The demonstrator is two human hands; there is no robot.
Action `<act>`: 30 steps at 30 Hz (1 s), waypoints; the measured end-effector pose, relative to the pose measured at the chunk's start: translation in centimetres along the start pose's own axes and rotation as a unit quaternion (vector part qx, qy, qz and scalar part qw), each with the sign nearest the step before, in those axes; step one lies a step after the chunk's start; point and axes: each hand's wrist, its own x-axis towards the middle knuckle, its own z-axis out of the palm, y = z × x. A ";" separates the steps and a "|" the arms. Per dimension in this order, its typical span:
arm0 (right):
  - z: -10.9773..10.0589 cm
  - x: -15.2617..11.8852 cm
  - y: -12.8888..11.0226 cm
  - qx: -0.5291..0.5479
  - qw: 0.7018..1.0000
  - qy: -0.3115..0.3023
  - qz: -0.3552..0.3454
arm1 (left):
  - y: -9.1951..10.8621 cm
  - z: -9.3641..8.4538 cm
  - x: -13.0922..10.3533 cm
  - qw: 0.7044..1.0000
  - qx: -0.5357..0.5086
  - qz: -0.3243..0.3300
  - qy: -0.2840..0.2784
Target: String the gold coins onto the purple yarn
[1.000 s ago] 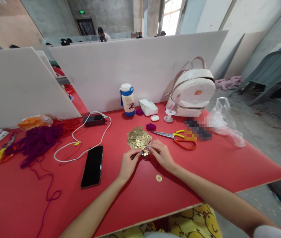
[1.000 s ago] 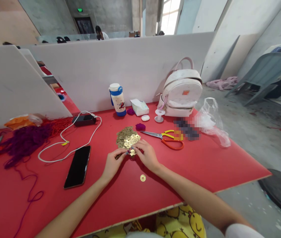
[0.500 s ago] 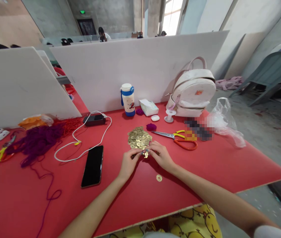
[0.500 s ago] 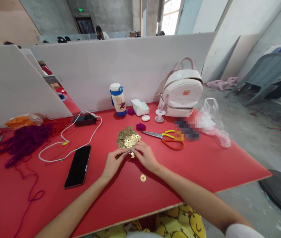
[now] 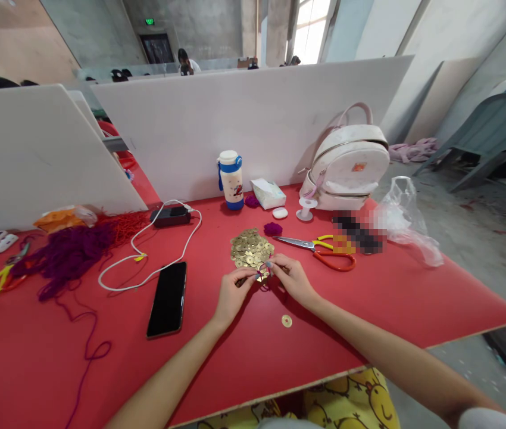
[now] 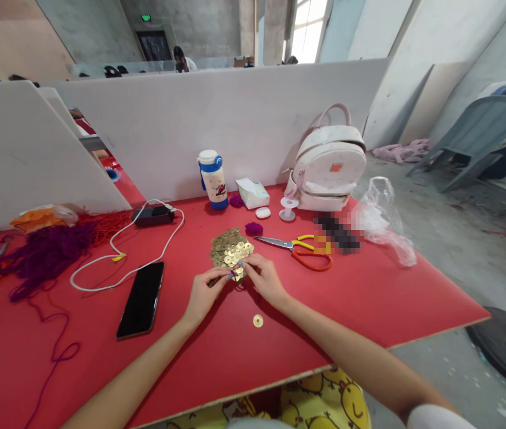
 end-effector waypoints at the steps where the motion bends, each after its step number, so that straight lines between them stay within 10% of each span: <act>1: 0.0 0.0 -0.1 -0.001 1.000 -0.003 -0.004 | 0.0 0.0 0.0 1.000 0.000 0.001 0.002; 30: -0.4 0.1 -0.4 -0.003 0.999 -0.014 -0.041 | 0.7 0.0 -0.5 0.997 0.025 0.065 0.014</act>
